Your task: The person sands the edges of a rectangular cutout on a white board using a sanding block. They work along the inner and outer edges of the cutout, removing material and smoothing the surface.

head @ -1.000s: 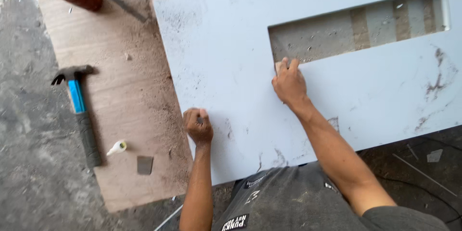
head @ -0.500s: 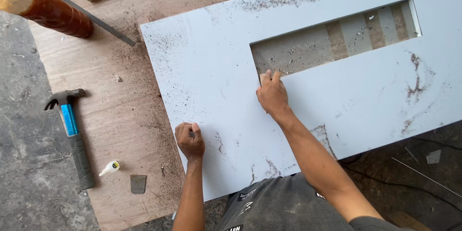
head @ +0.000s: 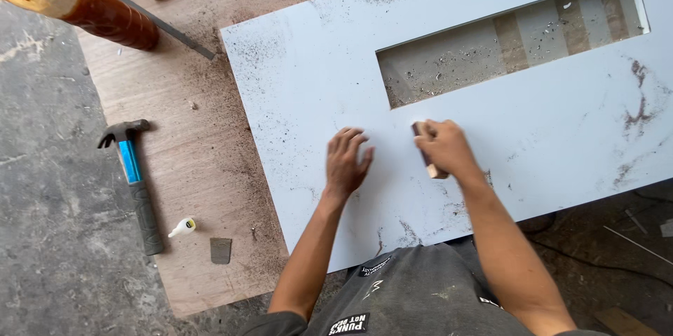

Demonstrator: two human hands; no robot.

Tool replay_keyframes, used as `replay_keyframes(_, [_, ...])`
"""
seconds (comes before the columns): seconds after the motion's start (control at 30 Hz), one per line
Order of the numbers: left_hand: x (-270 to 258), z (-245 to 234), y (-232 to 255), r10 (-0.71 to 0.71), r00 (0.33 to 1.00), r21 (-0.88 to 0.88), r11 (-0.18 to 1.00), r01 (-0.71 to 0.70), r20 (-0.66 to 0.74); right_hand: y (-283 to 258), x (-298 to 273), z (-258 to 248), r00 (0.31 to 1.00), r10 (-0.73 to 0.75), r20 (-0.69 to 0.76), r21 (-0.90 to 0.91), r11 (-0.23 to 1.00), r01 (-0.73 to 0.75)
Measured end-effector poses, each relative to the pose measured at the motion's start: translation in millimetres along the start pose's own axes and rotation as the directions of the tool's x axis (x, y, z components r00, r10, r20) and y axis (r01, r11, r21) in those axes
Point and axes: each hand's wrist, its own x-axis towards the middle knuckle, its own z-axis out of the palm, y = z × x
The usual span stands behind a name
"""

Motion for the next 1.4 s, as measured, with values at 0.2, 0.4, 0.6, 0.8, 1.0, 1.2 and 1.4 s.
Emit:
replay_keyframes(0.2, [59, 38, 63, -0.023, 0.807, 0.256, 0.953, -0.16, 0.59, 77, -22, -41, 0.976, 0.202, -0.086, 0.169, 0.968, -0.185])
replay_keyframes(0.4, [16, 85, 34, 0.39, 0.787, 0.131, 0.855, -0.503, 0.478, 76, -77, -56, 0.968, 0.248, -0.034, 0.418, 0.884, -0.212])
replay_keyframes(0.6, [70, 53, 0, -0.259, 0.936, 0.519, 0.849, 0.103, 0.239, 98, -91, -55, 0.978, 0.207, 0.012, 0.563, 0.807, -0.178])
replay_keyframes(0.8, [9, 43, 65, 0.13, 0.583, 0.211, 0.852, -0.48, 0.802, 96, -57, -56, 0.999, 0.037, 0.039, 0.668, 0.742, -0.053])
replay_keyframes(1.0, [49, 71, 3, -0.445, 0.883, 0.446, 0.827, 0.342, 0.148, 57, 1, -71, 0.993, -0.107, 0.045, 0.819, 0.573, 0.024])
replay_keyframes(1.2, [42, 62, 72, -0.221, 0.958, -0.388, 0.88, 0.276, 0.181, 26, 92, -46, 0.95, -0.196, 0.243, 0.862, 0.493, -0.119])
replay_keyframes(1.4, [77, 60, 80, -0.789, 0.56, -0.456, 0.607, 0.651, -0.253, 6, 179, 1, 0.777, -0.525, 0.348, 0.094, 0.844, 0.528])
